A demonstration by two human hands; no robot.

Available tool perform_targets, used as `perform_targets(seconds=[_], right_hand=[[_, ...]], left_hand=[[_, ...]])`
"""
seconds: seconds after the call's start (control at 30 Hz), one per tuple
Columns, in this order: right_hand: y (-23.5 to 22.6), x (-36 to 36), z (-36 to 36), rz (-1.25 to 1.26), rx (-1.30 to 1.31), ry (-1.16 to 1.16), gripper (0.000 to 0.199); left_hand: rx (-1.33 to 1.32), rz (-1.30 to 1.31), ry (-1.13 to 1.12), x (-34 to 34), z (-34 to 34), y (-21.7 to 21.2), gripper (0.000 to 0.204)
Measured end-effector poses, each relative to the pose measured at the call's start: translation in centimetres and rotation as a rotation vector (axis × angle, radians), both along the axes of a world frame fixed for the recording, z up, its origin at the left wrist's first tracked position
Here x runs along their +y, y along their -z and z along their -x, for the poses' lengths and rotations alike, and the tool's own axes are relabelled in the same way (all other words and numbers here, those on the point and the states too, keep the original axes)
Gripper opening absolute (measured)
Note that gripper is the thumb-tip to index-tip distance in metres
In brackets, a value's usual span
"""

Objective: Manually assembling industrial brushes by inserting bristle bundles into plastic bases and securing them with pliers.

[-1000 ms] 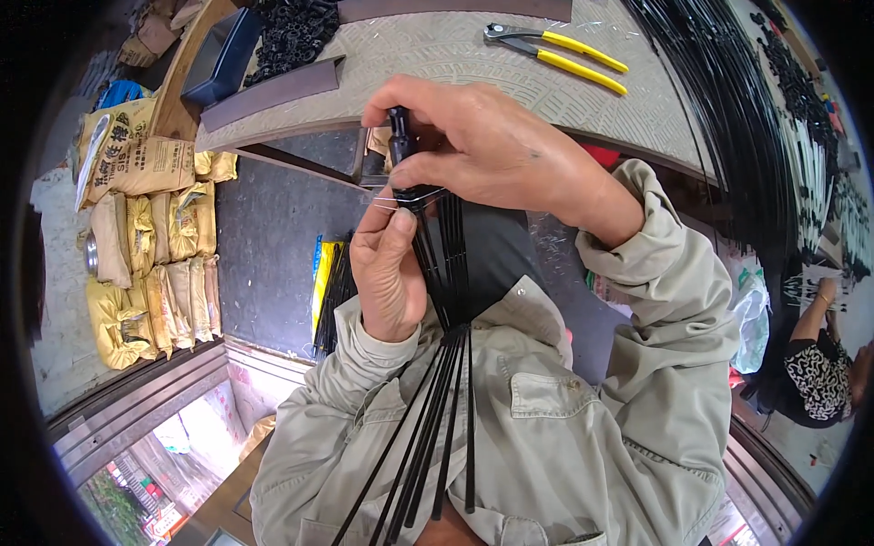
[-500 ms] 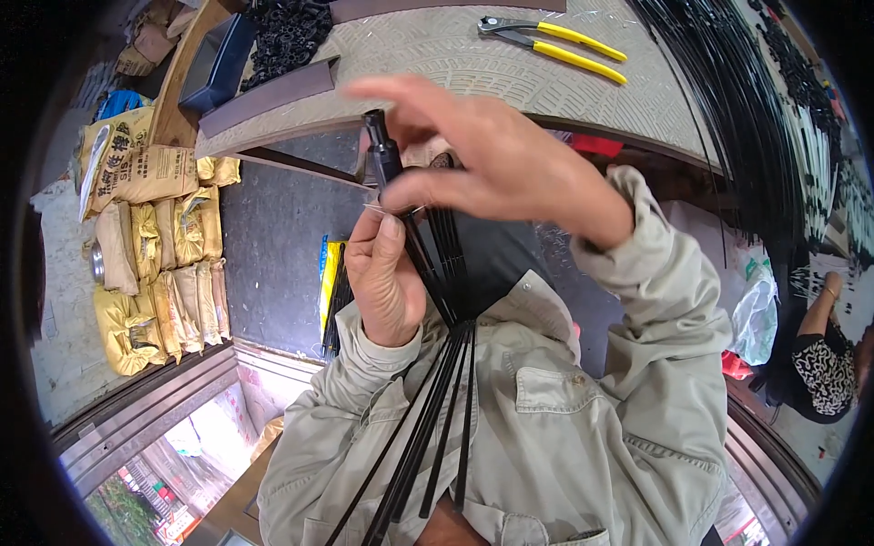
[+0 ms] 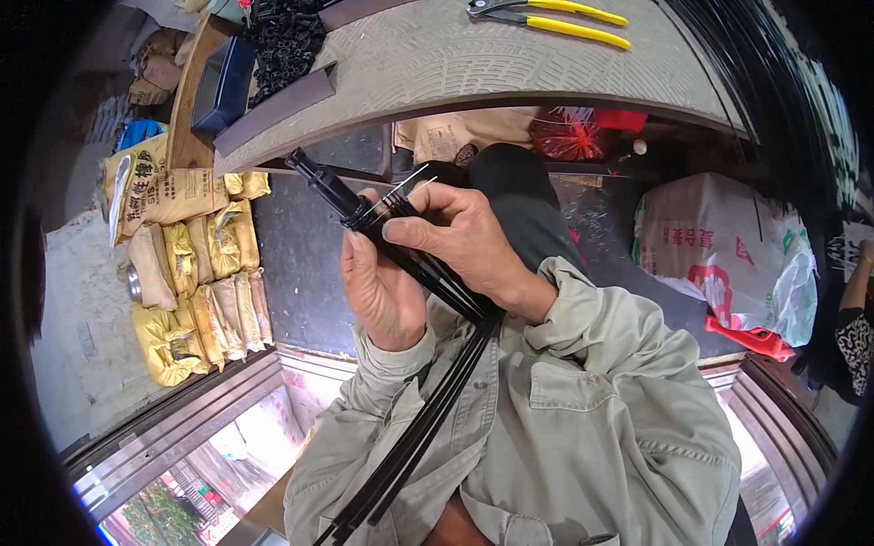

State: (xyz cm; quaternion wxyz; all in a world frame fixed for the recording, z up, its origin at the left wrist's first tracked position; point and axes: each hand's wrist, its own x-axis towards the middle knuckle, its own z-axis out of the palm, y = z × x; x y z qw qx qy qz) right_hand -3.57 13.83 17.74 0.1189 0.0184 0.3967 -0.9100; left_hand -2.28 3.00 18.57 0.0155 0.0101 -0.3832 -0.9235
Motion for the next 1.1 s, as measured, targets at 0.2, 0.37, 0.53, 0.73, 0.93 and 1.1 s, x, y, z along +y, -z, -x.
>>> perform_targets(seconds=[0.2,0.37,0.53,0.73,0.93,1.1], right_hand=[[-1.4,0.7,-0.2,-0.260,0.091,-0.019,0.012],[-1.3,-0.1,-0.5,-0.240,0.233,0.118,0.013],[-0.3,0.7,0.8,0.042,0.058,-0.171,0.017],[0.5,0.5,1.3,0.144,0.075,-0.227,0.017],[-1.3,1.3,0.3,0.079,0.121,-0.148,0.017],[-2.7,0.5,0.8,-0.077,0.389,0.210,0.014]], left_hand=[[0.020,0.032,0.096,-0.5,0.2,0.0,0.034],[0.066,0.051,0.125,-0.2,0.4,-0.3,0.041],[0.081,0.160,0.098,0.2,0.1,-0.1,0.040],[0.142,0.271,0.007,0.1,0.7,0.0,0.044],[0.128,0.439,0.323,-1.7,0.7,-2.2,0.053],[0.479,0.461,-0.019,0.9,-0.4,-2.3,0.075]])
